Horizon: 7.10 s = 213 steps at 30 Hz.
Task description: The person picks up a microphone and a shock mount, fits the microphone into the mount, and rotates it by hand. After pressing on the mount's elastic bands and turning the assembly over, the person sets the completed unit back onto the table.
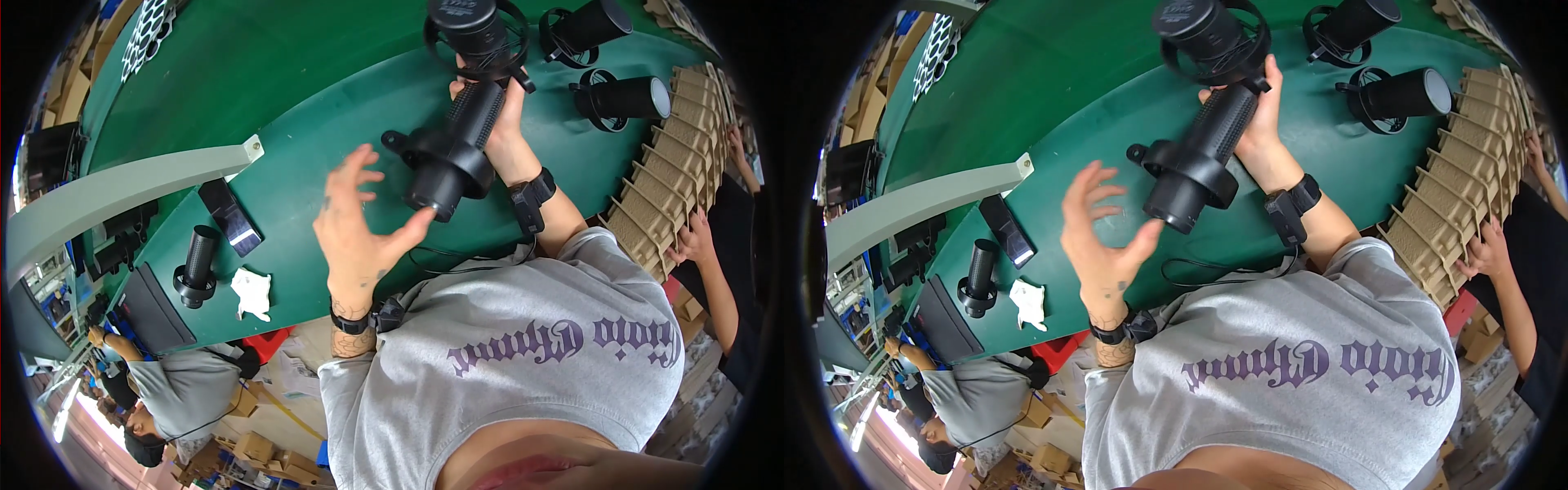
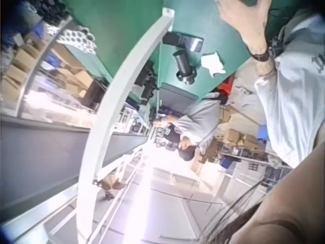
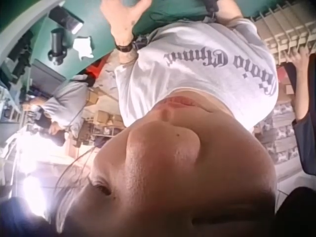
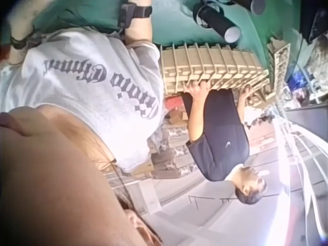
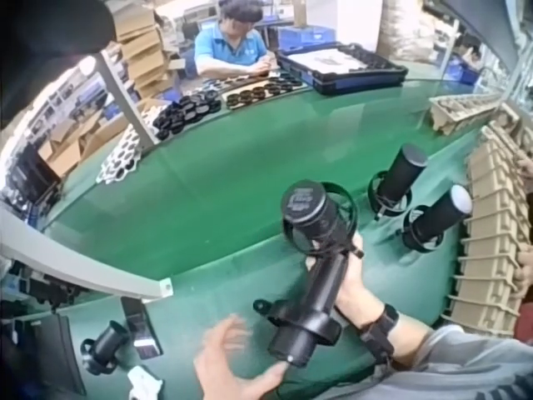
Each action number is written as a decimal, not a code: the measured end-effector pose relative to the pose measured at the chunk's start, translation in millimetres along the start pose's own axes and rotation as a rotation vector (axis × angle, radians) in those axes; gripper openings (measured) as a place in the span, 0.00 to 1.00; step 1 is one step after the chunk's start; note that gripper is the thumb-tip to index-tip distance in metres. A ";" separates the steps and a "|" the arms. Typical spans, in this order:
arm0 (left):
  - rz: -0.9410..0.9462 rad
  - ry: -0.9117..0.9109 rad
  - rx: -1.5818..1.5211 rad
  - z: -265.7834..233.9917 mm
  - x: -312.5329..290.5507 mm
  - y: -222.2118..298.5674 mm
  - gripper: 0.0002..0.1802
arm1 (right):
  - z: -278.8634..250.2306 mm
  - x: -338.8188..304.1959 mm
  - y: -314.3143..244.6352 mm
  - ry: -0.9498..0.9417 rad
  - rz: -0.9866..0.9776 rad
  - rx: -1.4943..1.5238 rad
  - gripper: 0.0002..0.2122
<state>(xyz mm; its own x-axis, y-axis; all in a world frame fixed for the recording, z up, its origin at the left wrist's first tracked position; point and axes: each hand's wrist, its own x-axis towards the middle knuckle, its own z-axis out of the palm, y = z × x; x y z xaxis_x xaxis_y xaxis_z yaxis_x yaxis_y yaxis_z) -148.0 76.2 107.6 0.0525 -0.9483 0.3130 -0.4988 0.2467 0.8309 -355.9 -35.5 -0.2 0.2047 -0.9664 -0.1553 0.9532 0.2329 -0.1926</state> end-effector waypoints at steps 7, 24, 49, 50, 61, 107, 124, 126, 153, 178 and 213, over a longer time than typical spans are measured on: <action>0.026 -0.095 0.109 22.9 -14.0 -0.2 0.42 | 6.7 -1.6 7.5 -0.004 -0.007 -0.135 0.28; 0.334 0.035 0.189 27.3 -9.3 4.6 0.32 | 18.3 0.7 12.4 0.192 -0.044 -0.154 0.31; 0.721 -0.312 0.265 9.5 -16.8 11.5 0.11 | 4.3 -0.4 9.5 0.014 0.083 -0.224 0.34; 0.677 -0.341 0.253 9.2 -17.4 13.3 0.11 | 2.6 -0.3 9.7 0.014 0.085 -0.225 0.34; 0.828 -0.288 0.187 7.6 -10.3 20.4 0.08 | 26.6 -12.1 15.6 0.066 0.070 -0.197 0.30; 0.311 -0.297 0.017 19.0 15.3 -107.2 0.05 | 140.7 -4.4 -66.0 0.559 -0.668 -2.532 0.31; 0.294 -0.291 -0.011 16.9 15.3 -107.0 0.05 | 113.7 -46.0 -104.7 0.122 -1.003 -1.948 0.10; 0.301 -0.284 -0.007 16.0 14.1 -107.6 0.05 | 113.8 -45.7 -107.3 -0.015 -0.959 -1.973 0.10; 0.299 -0.155 0.087 36.0 25.4 -119.6 0.06 | 242.5 72.8 141.6 -0.623 -0.637 -1.812 0.11; 0.206 -0.104 0.084 74.0 24.4 -114.3 0.07 | 282.6 169.3 482.7 -2.127 -0.266 -1.899 0.43; -0.046 0.353 -0.361 -43.3 49.2 -26.3 0.31 | 51.5 14.0 44.9 -0.287 0.230 -0.546 0.27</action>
<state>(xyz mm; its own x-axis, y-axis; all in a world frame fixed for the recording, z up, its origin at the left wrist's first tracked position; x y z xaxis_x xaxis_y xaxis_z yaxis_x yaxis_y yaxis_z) -94.8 31.7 121.1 0.3881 -0.8496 0.3572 -0.1615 0.3189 0.9339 -298.7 -44.1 38.9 0.5130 -0.8584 -0.0012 0.6437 0.3856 -0.6610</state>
